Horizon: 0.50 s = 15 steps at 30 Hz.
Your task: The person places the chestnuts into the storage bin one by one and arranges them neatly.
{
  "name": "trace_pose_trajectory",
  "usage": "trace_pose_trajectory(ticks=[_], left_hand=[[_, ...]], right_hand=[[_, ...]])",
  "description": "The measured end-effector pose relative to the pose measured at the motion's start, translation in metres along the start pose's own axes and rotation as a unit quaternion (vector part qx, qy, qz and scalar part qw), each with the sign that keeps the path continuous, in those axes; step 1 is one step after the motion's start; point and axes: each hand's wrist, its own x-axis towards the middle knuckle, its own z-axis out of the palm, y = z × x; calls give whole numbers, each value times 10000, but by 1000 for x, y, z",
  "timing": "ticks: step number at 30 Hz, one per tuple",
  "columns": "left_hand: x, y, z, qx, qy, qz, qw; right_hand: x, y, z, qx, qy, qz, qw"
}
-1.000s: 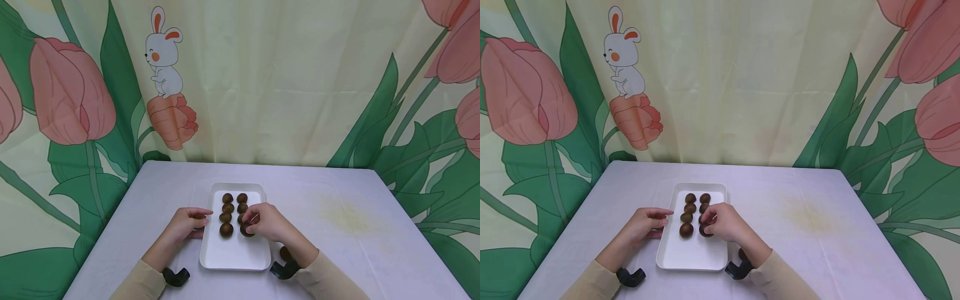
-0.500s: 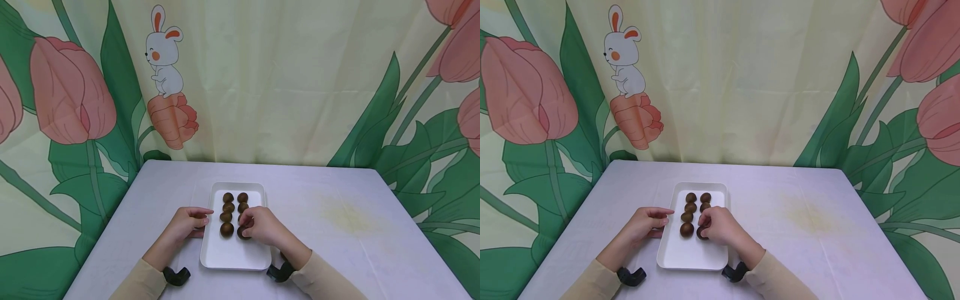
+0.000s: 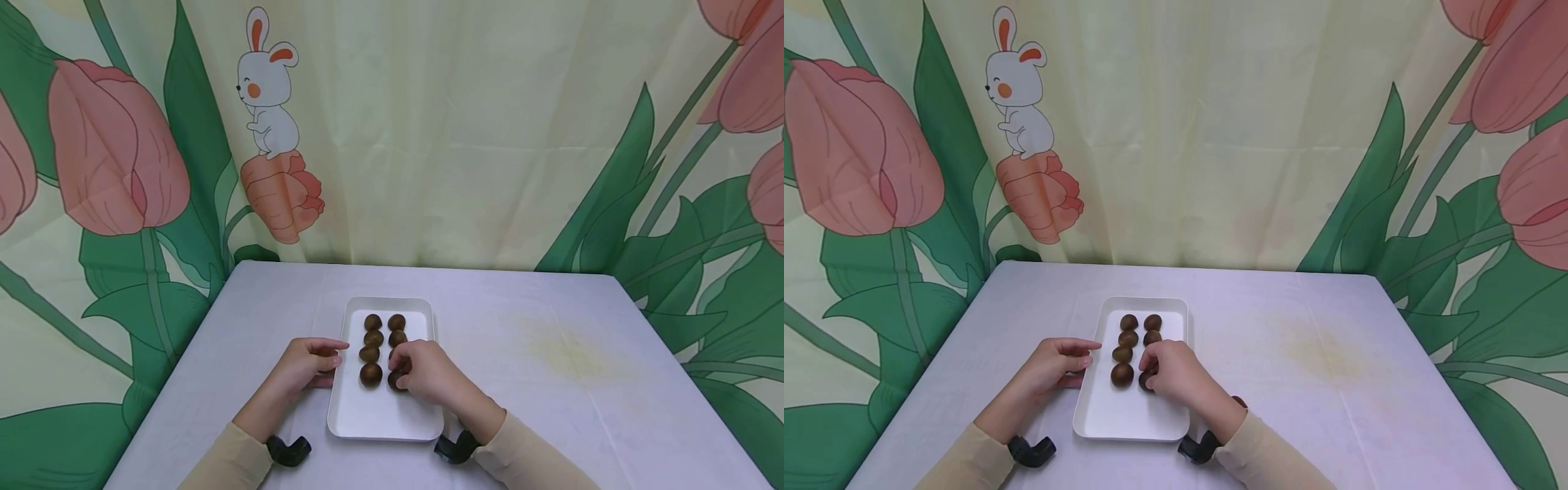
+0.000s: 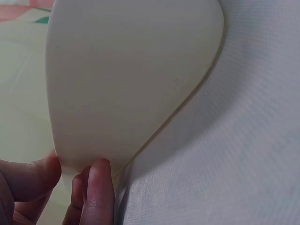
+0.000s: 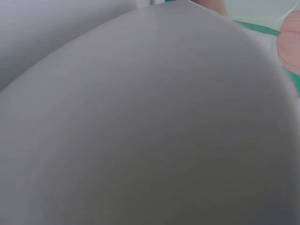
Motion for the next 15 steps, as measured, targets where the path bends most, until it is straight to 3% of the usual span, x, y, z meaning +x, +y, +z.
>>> trace_pose_trajectory(ticks=[15], left_hand=[[-4,2,2,-5,-39,45,10000]], right_hand=[[-1,-5,-12,197,156,193,9995]])
